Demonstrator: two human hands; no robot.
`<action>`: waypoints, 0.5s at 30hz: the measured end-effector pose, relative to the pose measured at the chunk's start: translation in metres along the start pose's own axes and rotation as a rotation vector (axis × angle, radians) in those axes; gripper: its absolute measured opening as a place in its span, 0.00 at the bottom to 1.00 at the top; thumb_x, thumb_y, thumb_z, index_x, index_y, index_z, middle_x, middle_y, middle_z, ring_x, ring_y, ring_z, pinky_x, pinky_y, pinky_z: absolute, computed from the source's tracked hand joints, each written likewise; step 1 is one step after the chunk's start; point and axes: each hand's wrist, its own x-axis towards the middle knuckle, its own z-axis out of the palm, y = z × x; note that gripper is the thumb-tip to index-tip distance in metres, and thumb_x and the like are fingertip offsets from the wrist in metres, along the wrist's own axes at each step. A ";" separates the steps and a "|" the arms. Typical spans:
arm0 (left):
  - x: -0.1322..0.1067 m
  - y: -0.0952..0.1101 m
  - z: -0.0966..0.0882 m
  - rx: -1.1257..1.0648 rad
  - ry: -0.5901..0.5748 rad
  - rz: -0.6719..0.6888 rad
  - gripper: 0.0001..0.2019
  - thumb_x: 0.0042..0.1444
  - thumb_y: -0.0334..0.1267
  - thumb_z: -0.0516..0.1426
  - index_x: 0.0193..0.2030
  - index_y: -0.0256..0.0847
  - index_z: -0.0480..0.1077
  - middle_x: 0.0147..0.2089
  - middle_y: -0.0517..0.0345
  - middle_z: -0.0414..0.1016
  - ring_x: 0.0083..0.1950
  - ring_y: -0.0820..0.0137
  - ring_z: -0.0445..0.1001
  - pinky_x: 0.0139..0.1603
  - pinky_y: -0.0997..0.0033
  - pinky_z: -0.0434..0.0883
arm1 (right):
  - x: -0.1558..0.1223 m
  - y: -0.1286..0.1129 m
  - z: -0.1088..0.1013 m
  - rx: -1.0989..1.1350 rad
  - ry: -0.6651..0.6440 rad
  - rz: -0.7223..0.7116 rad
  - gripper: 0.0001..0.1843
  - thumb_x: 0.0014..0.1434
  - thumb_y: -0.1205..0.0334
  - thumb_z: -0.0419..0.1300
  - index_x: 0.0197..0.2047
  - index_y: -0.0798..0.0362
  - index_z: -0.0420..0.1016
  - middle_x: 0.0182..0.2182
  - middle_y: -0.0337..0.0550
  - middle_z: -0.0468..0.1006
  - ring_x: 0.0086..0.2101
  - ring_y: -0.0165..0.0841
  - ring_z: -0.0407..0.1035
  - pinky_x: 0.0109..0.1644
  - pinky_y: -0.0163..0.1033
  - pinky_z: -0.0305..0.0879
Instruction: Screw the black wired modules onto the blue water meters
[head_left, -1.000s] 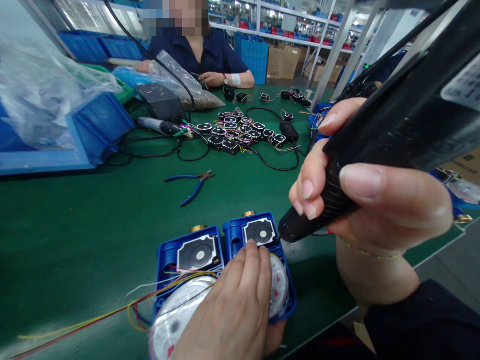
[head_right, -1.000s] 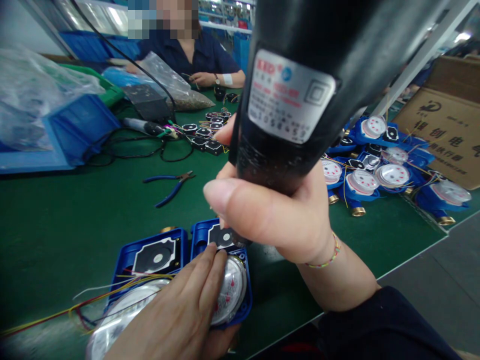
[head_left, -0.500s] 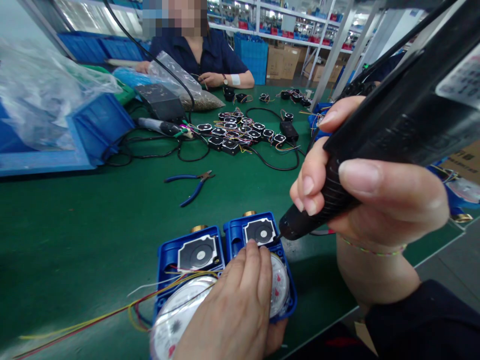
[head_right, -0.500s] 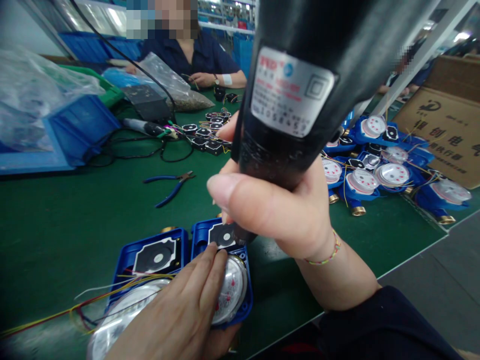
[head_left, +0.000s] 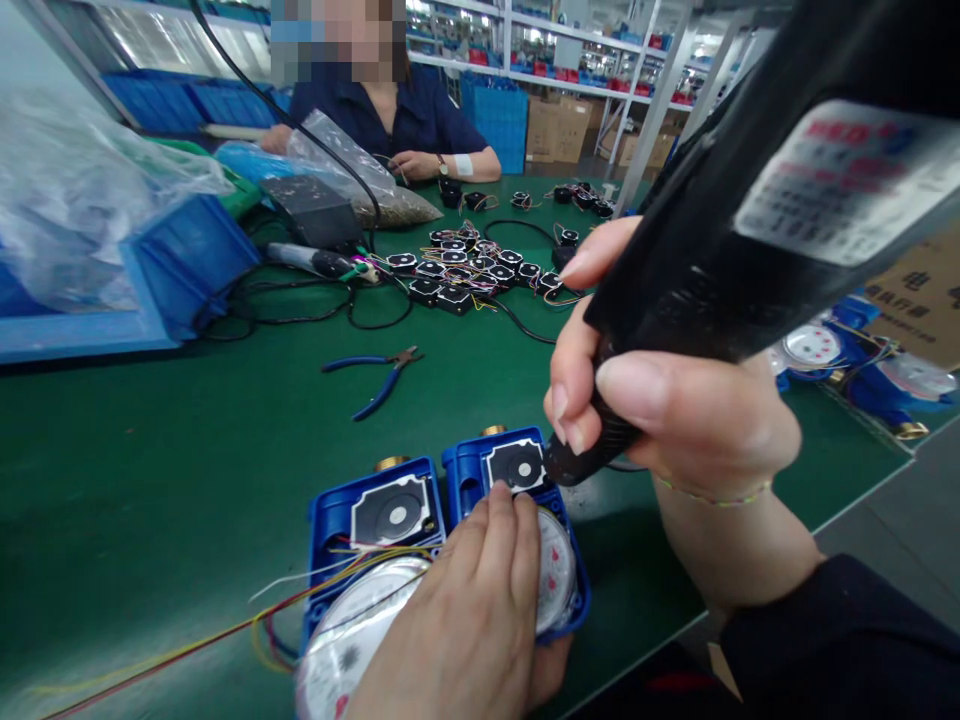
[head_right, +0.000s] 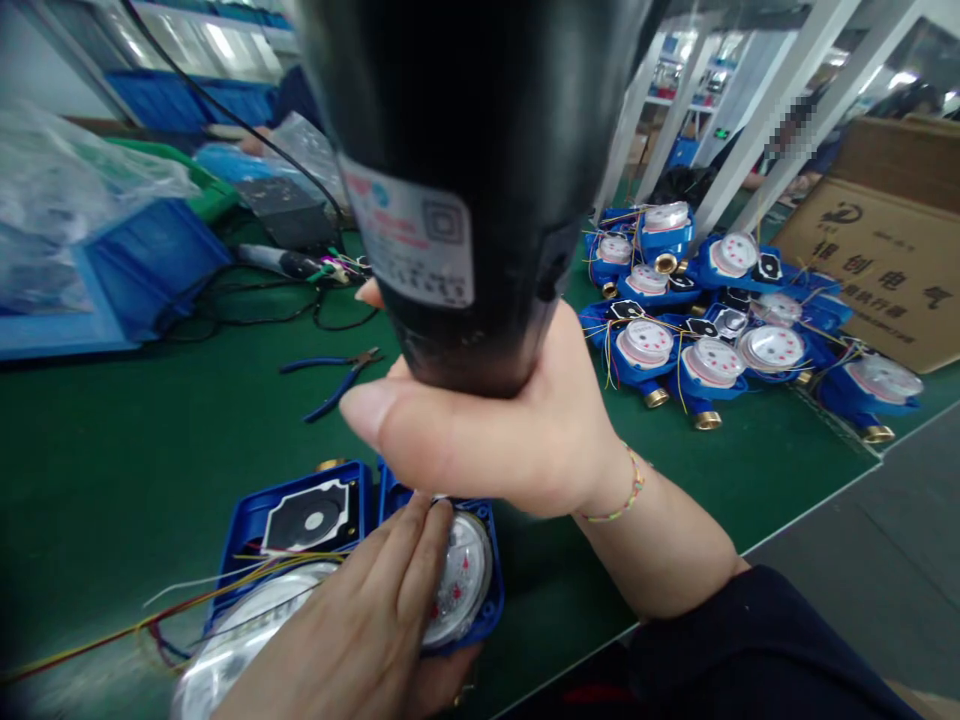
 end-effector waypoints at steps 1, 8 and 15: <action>0.000 0.000 0.000 0.002 0.004 -0.006 0.37 0.57 0.54 0.46 0.64 0.25 0.51 0.64 0.35 0.55 0.64 0.53 0.58 0.62 0.59 0.62 | 0.000 0.002 -0.001 0.005 -0.005 0.013 0.16 0.52 0.54 0.65 0.41 0.48 0.67 0.23 0.38 0.68 0.20 0.31 0.62 0.24 0.37 0.62; 0.004 -0.002 0.001 0.093 0.016 0.055 0.39 0.49 0.51 0.53 0.61 0.20 0.55 0.63 0.27 0.54 0.62 0.48 0.60 0.60 0.57 0.64 | -0.001 0.004 -0.002 0.028 0.014 -0.032 0.12 0.51 0.65 0.61 0.41 0.51 0.67 0.24 0.37 0.68 0.21 0.30 0.62 0.25 0.36 0.61; 0.002 -0.004 -0.001 0.144 -0.016 0.079 0.39 0.49 0.47 0.53 0.62 0.18 0.52 0.64 0.27 0.53 0.63 0.47 0.58 0.60 0.56 0.64 | -0.002 0.003 0.000 -0.043 -0.010 -0.044 0.14 0.53 0.68 0.54 0.19 0.55 0.55 0.25 0.41 0.68 0.21 0.29 0.61 0.22 0.35 0.58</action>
